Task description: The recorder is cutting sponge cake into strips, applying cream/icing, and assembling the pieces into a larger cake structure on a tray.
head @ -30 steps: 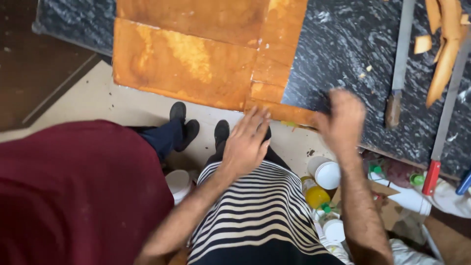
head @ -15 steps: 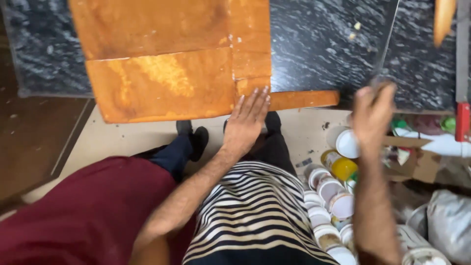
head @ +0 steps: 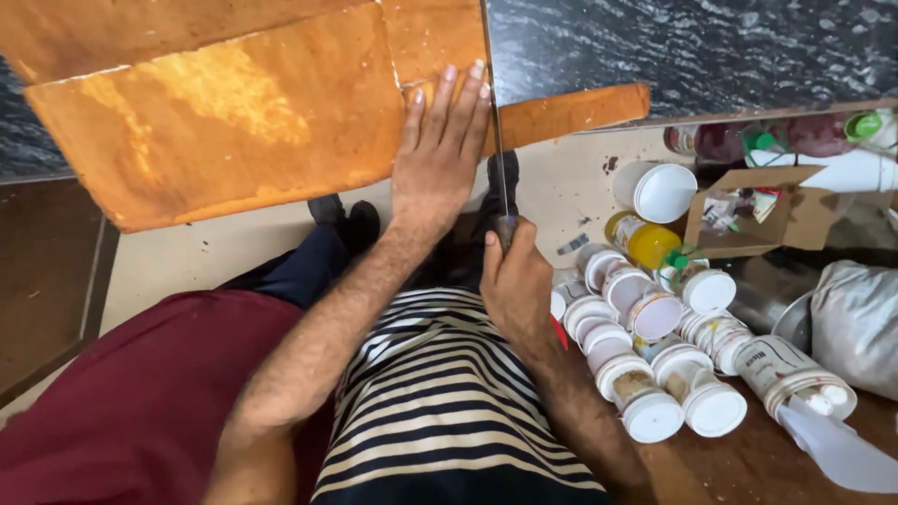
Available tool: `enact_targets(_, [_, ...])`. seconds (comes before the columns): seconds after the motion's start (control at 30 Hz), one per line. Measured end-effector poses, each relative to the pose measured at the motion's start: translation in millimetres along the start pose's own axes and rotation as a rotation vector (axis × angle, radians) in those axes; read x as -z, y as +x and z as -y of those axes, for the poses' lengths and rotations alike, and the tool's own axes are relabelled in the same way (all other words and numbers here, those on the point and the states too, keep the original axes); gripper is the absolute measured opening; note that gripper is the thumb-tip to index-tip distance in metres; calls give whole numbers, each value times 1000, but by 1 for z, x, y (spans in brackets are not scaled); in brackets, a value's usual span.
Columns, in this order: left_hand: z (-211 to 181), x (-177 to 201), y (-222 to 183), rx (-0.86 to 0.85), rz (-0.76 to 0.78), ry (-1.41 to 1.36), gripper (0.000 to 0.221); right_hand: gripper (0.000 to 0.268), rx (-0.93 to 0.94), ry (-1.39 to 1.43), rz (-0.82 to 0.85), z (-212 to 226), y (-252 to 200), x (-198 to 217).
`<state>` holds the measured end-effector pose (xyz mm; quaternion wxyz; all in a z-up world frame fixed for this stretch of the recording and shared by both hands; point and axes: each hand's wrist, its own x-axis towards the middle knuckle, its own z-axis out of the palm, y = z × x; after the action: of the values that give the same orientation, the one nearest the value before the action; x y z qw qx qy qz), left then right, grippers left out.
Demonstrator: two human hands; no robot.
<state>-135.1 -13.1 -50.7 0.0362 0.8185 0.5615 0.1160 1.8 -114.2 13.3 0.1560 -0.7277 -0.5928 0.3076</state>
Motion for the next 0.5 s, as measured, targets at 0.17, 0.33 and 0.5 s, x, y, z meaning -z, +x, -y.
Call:
enact_targets(0.17, [0,-7,-2,2,7,24,56,30,25,-19,-16,-5,-15,4])
enact_targets(0.33, [1,-16,-3,4,8,65,58,34,34,-21,-20,-4,11,-4])
enact_targets(0.5, [1,-16,-3,3,-21,92,57,32,69,4,-11,-7,21,-7])
